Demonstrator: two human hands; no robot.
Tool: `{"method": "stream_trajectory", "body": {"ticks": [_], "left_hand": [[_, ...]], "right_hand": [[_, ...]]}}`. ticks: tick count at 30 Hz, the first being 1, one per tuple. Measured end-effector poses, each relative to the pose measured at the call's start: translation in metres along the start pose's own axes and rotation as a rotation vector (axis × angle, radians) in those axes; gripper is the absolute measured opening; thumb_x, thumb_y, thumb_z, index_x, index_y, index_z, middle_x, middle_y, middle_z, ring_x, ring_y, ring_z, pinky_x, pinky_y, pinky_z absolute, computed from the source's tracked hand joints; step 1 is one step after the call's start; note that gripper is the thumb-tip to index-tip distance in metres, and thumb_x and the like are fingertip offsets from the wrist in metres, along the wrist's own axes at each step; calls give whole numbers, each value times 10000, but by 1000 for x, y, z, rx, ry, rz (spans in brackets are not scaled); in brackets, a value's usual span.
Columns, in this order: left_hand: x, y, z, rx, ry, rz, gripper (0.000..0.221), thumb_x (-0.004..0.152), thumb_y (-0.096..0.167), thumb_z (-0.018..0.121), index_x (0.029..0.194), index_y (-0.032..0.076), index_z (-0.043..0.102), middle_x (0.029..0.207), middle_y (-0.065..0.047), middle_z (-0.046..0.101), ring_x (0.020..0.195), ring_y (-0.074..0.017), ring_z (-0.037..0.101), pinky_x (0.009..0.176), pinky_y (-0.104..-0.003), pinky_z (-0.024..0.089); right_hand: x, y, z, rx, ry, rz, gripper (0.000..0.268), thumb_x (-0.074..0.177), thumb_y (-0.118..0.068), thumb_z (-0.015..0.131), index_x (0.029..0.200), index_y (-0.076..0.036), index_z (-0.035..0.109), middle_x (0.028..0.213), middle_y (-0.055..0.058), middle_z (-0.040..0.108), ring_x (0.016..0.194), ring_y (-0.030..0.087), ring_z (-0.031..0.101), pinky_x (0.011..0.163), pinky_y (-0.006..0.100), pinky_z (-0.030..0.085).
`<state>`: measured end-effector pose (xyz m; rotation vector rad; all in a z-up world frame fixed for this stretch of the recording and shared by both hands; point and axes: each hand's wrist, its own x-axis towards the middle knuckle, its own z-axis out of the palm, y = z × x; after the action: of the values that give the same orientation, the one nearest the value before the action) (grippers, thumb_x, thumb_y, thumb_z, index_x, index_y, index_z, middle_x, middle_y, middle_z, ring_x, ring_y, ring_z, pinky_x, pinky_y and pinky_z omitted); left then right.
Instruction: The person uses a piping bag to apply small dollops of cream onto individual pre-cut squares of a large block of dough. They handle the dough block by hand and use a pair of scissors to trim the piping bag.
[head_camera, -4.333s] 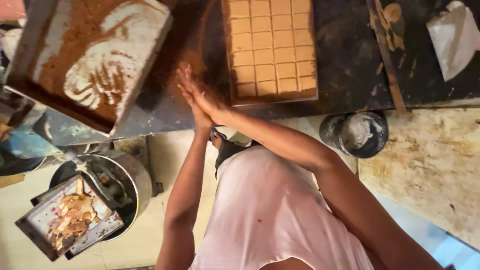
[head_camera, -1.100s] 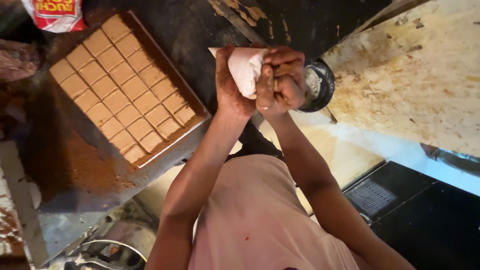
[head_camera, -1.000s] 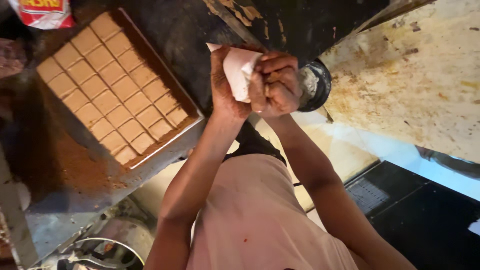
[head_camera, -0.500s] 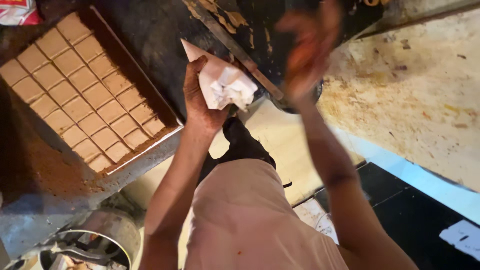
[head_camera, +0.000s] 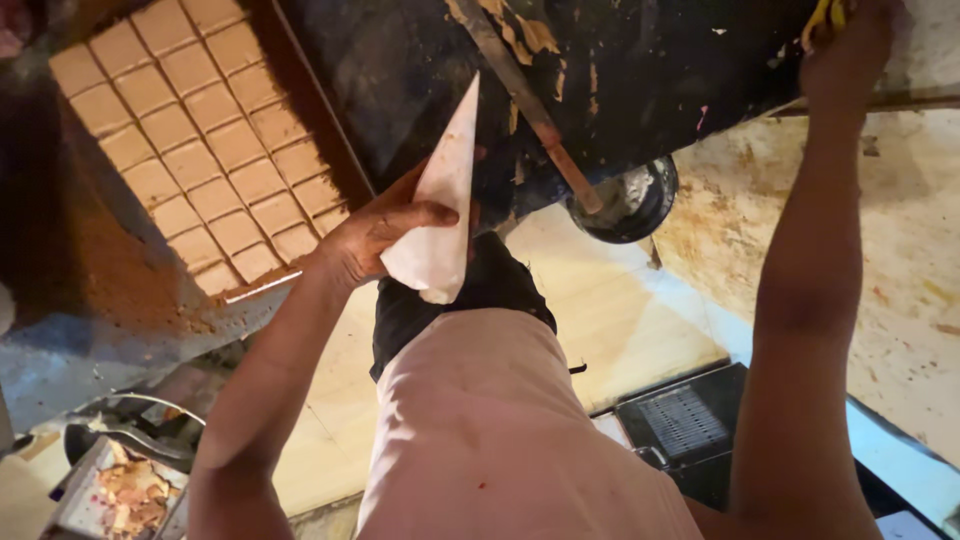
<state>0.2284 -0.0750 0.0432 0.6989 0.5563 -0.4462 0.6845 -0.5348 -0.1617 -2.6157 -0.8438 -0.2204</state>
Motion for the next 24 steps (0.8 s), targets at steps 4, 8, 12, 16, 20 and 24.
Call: {"method": "stream_trajectory", "body": {"ticks": [4,8,12,16,20,24], "left_hand": [[-23,-5,-7,139,36,-51,1007,720,41,734,1599,199,270,1159,-94,682,1027,-250,696,928,-430,592],[-54,-13,-17,249,38,-18,1020,743,48,748,1627,170,254,1302,-27,645,1180,-176,639,1022,-368,518],[-75,-23,-23,203,-90,17,1025,759,45,758,1650,133,261,1154,-121,663,1080,-240,656,978,-384,533],[-84,-33,-31,181,-106,27,1042,739,56,739,1642,172,233,1082,-117,680,1010,-238,668,899,-393,574],[-88,-36,-37,217,-151,54,1040,760,66,771,1644,164,233,1102,-96,683,1018,-215,667,888,-372,582],[-86,-45,-41,197,-267,6,1029,783,68,795,1652,153,251,1050,-118,676,969,-229,666,848,-370,583]], "right_hand": [[5,-37,-23,14,-114,101,588,879,4,731,1436,-53,552,1298,213,669,1165,416,644,940,487,551],[-9,-75,-43,149,-230,229,627,889,-6,715,1481,-72,519,1249,187,683,1068,361,680,854,450,574],[-36,-91,-59,406,-376,492,666,899,-16,700,1525,-91,485,1201,161,698,970,306,715,768,413,596],[-96,-116,-70,1040,-279,827,649,960,-27,644,1563,-150,437,1105,109,701,919,209,736,761,341,632],[-176,-192,-76,1634,55,984,617,1049,-194,661,1610,-163,407,997,89,619,873,195,642,736,327,569],[-259,-279,-100,1561,-255,445,945,994,-438,760,1733,-236,206,1083,43,580,918,156,572,766,305,517]]}}
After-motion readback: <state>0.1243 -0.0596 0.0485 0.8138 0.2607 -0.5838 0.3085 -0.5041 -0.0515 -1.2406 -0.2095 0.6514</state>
